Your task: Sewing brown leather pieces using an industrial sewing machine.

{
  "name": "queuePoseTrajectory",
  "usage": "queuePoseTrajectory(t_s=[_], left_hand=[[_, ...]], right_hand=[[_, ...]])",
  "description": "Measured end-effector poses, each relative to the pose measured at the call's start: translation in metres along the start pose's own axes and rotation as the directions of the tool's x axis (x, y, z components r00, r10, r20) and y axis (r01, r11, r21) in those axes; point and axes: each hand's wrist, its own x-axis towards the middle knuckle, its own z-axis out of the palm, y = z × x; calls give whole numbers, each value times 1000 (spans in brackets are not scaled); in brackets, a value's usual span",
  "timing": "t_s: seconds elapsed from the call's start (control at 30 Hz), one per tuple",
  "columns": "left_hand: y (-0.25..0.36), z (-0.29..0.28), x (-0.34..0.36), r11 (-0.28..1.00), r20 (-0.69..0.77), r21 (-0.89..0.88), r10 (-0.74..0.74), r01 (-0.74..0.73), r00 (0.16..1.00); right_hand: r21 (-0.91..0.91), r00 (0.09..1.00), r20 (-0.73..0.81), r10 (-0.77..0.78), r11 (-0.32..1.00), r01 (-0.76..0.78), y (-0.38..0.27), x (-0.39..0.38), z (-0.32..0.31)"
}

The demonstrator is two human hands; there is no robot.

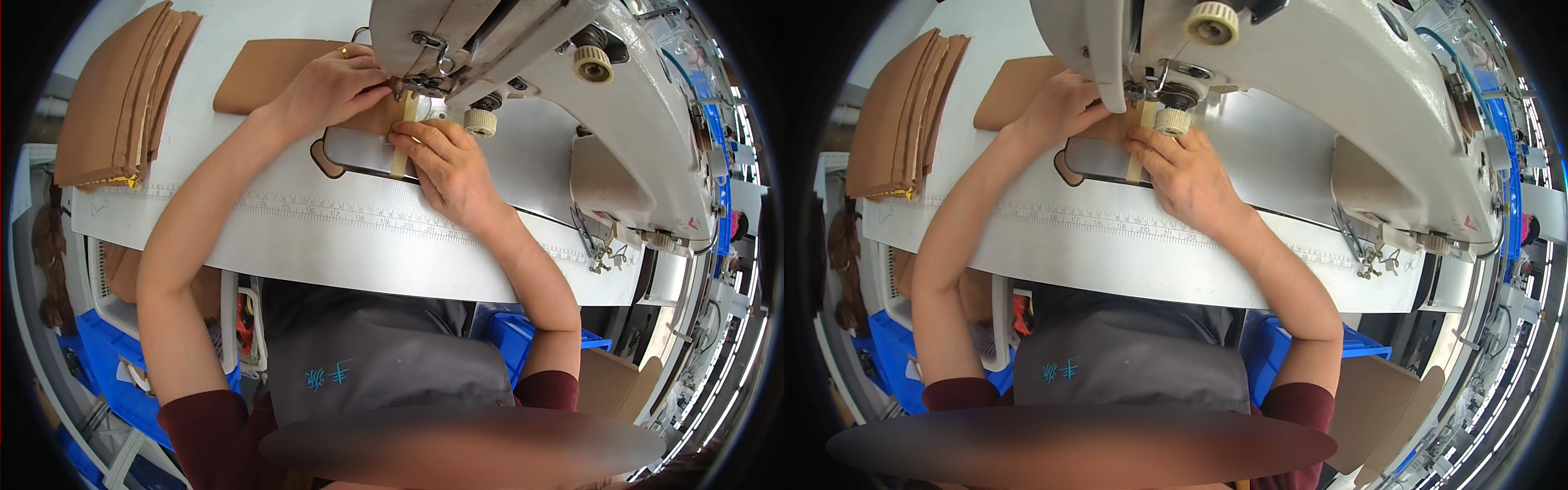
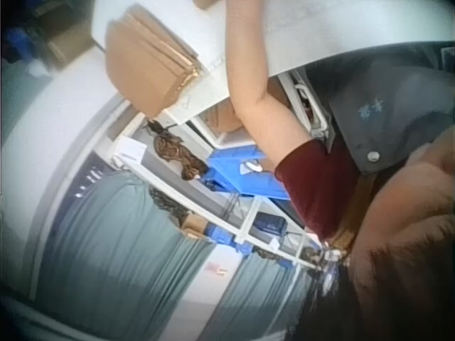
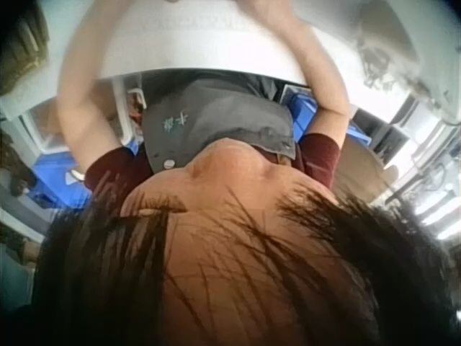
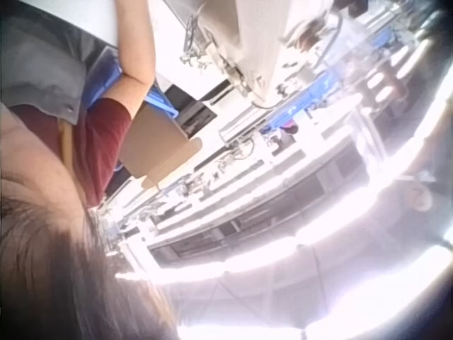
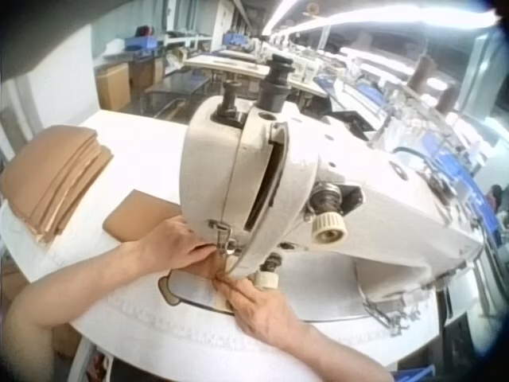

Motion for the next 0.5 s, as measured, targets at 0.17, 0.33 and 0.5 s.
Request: queuePoseTrajectory(t_s=[0.17,0.33,0.5], left_hand=[[-14,3,12,999,2,-38,-24,24,1000],[-28,6,23,994,26,8,-109,109,994],[-28,6,21,993,1,67,-99,99,995]], right_hand=[[-78,1000,-26,-5,997,3,8,4,4],[-78,996,-8,89,993,-89,5,8,0],[-96,995,-51,90,991,-95,0,-4,-5]])
